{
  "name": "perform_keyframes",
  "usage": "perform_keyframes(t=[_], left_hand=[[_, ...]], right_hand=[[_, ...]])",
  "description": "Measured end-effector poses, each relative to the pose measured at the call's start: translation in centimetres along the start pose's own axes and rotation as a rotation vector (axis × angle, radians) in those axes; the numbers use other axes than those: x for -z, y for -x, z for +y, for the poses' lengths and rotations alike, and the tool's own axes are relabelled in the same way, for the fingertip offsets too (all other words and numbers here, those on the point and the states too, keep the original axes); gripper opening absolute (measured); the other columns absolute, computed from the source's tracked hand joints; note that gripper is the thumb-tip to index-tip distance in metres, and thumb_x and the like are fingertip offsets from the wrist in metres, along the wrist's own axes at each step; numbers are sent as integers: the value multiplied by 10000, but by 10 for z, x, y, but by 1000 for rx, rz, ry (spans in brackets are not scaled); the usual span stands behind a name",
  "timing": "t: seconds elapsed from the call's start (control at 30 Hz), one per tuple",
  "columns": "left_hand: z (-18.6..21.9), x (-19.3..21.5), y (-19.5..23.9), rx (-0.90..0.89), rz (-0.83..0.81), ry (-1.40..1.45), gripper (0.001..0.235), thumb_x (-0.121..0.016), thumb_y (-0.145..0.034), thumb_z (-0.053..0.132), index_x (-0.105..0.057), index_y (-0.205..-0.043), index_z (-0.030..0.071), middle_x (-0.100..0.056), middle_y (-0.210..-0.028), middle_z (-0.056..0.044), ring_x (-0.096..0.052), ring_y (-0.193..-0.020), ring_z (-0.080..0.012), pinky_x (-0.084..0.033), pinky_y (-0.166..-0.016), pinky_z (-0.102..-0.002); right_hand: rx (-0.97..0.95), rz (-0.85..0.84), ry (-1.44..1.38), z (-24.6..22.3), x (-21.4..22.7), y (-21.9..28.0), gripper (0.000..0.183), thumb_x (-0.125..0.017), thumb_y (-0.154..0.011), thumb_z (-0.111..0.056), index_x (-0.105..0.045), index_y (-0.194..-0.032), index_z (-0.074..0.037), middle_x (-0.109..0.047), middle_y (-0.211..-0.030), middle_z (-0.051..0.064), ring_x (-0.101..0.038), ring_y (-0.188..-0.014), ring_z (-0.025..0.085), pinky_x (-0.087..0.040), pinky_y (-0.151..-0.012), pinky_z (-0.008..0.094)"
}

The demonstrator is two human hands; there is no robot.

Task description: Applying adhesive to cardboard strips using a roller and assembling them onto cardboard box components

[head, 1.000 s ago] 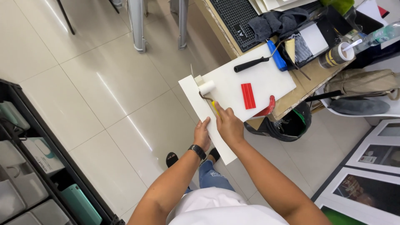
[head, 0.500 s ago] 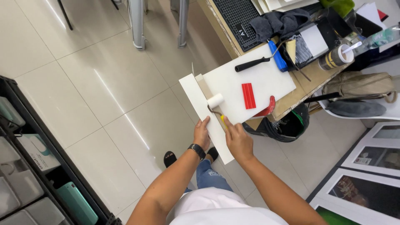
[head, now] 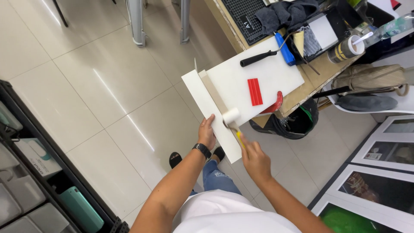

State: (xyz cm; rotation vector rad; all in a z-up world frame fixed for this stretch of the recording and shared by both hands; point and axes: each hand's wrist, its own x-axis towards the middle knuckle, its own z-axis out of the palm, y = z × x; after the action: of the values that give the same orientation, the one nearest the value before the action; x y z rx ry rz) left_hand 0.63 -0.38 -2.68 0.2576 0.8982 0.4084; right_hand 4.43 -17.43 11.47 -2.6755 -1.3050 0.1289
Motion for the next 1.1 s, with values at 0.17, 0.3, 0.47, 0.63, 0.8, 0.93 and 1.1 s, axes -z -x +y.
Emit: perform_keyframes(t=[0.17, 0.3, 0.47, 0.63, 0.8, 0.93, 1.1], left_hand=[[-6, 4, -4, 2, 8, 7, 420, -694, -992, 390, -662, -1355, 179, -699, -1339, -103, -646, -1254, -319, -497, -1091, -478], [5, -5, 10, -10, 23, 7, 436, -686, -994, 383, -651, -1370, 166, -680, -1364, -116, -633, -1273, -312, -484, -1111, -477], [-5, 3, -1, -19, 28, -9, 439, -675, -999, 378, -642, -1392, 185, -684, -1362, -102, -647, -1252, -291, -501, -1098, -461], [-9, 6, -11, -33, 26, -9, 483, -677, -1004, 383, -606, -1439, 186, -658, -1398, -107, -624, -1283, -309, -491, -1106, -475], [-11, 8, -8, -33, 21, -18, 500, -658, -1014, 382, -580, -1463, 177, -642, -1417, -114, -612, -1296, -319, -485, -1112, -490], [-12, 9, -10, -49, 25, -36, 499, -643, -1019, 386, -570, -1465, 174, -637, -1426, -118, -613, -1296, -318, -477, -1121, -486], [11, -11, 23, -28, 57, 24, 435, -644, -983, 316, -580, -1361, 112, -655, -1351, -112, -629, -1234, -292, -496, -1096, -438]], right_hand=[[-7, -30, 22, 1, -10, -19, 469, -620, -1002, -231, -599, -1463, -315, -655, -934, 17, -756, -830, 270, -629, -619, 377], [83, 81, -5, -30, -27, -89, 465, -609, -1011, -258, -590, -1472, -309, -624, -921, 43, -736, -797, 309, -612, -613, 437], [59, 86, 9, -7, -19, -36, 477, -601, -1005, -282, -579, -1474, -359, -597, -915, 24, -727, -791, 299, -609, -603, 431], [4, 12, 109, 34, -1, 60, 501, -603, -995, -233, -561, -1477, -363, -598, -858, -42, -734, -774, 219, -606, -559, 362], [-16, 59, 6, 1, -11, 0, 442, -622, -1007, -234, -609, -1440, -324, -587, -841, -29, -728, -760, 238, -597, -554, 374], [51, 148, -5, -4, -16, -21, 452, -633, -998, -240, -609, -1442, -318, -588, -863, -16, -721, -777, 242, -597, -589, 389], [-22, 75, 39, 48, -7, 84, 514, -640, -977, -206, -576, -1459, -373, -537, -833, -69, -591, -664, 171, -500, -505, 337]])
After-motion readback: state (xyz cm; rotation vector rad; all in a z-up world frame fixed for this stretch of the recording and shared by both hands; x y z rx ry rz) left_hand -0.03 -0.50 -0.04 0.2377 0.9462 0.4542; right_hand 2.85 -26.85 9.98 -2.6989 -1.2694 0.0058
